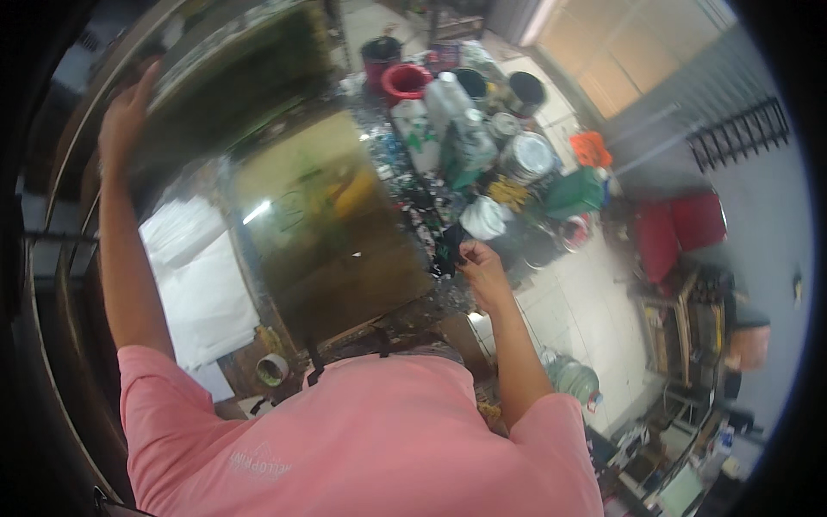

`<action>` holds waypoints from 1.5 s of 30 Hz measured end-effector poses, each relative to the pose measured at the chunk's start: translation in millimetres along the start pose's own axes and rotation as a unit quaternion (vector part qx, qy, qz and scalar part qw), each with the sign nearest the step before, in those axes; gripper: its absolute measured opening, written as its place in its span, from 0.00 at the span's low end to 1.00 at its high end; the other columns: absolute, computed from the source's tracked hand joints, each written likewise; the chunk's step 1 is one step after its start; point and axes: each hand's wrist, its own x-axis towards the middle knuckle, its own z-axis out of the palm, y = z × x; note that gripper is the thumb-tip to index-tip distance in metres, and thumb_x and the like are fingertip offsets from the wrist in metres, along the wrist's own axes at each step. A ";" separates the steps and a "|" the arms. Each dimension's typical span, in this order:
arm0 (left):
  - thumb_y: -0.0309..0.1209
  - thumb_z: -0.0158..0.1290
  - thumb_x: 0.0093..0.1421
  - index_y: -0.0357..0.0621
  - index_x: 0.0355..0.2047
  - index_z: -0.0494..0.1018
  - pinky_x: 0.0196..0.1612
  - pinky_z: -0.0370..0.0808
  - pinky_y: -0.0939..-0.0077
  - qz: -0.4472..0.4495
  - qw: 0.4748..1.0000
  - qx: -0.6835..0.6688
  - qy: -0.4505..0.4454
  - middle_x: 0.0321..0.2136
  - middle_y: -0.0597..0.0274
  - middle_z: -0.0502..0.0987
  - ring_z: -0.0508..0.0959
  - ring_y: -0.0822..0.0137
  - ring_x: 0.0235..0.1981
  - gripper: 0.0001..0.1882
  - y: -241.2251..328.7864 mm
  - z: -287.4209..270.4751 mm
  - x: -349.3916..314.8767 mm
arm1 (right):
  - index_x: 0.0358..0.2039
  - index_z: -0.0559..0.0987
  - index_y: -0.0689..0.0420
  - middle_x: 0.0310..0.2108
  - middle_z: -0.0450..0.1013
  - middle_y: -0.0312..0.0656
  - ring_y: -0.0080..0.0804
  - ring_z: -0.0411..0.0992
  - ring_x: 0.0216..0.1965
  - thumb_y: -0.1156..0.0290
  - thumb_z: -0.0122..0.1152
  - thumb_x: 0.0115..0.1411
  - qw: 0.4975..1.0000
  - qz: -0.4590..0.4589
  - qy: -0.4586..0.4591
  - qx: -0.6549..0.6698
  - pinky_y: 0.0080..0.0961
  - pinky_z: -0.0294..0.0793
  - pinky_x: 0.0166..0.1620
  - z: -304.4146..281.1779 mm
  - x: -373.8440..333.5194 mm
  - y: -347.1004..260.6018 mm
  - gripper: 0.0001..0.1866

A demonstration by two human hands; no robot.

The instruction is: The person cleans a screen printing frame by first scraping off dried ink with a scraper and then wiping the surface with a cloth. They use a liquid from a bottle to aid in the cleaning process, repeatedly wiping the frame until it is clear.

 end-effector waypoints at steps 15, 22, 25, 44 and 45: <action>0.79 0.38 0.58 0.51 0.42 0.86 0.50 0.76 0.51 -0.065 0.998 0.026 0.007 0.41 0.47 0.85 0.82 0.45 0.47 0.46 23.8 -13.8 -27.6 | 0.45 0.81 0.59 0.44 0.77 0.54 0.57 0.75 0.48 0.81 0.59 0.58 0.796 -0.265 0.008 -0.545 0.47 0.74 0.52 110.6 117.4 73.0 0.13; 0.78 0.39 0.58 0.50 0.41 0.86 0.51 0.76 0.52 -0.052 0.999 -0.015 0.003 0.40 0.47 0.85 0.83 0.45 0.47 0.46 19.4 -13.7 -24.1 | 0.62 0.67 0.67 0.56 0.68 0.59 0.60 0.66 0.58 0.64 0.68 0.60 0.722 -0.371 0.194 -0.550 0.45 0.71 0.58 134.7 92.0 -38.5 0.34; 0.77 0.39 0.59 0.49 0.41 0.86 0.51 0.76 0.52 -0.056 0.998 -0.016 0.009 0.39 0.47 0.85 0.83 0.45 0.46 0.46 21.7 -15.1 -23.0 | 0.66 0.59 0.69 0.61 0.62 0.61 0.61 0.65 0.61 0.57 0.72 0.58 0.729 -0.319 0.252 -0.550 0.49 0.71 0.59 146.9 106.3 -69.7 0.46; 0.76 0.38 0.61 0.46 0.37 0.86 0.48 0.77 0.52 -0.032 0.999 -0.028 0.010 0.36 0.47 0.85 0.84 0.46 0.43 0.46 23.0 -20.8 -24.6 | 0.62 0.64 0.67 0.50 0.69 0.58 0.61 0.67 0.52 0.68 0.74 0.52 0.709 -0.444 0.089 -0.540 0.45 0.69 0.56 215.2 96.2 -3.3 0.41; 0.76 0.38 0.61 0.45 0.37 0.86 0.47 0.78 0.52 -0.032 0.999 -0.029 0.009 0.36 0.47 0.85 0.84 0.46 0.43 0.46 22.7 -21.2 -24.8 | 0.64 0.63 0.68 0.51 0.68 0.59 0.61 0.67 0.52 0.67 0.73 0.54 0.731 -0.415 0.042 -0.539 0.46 0.69 0.56 220.4 93.9 0.9 0.42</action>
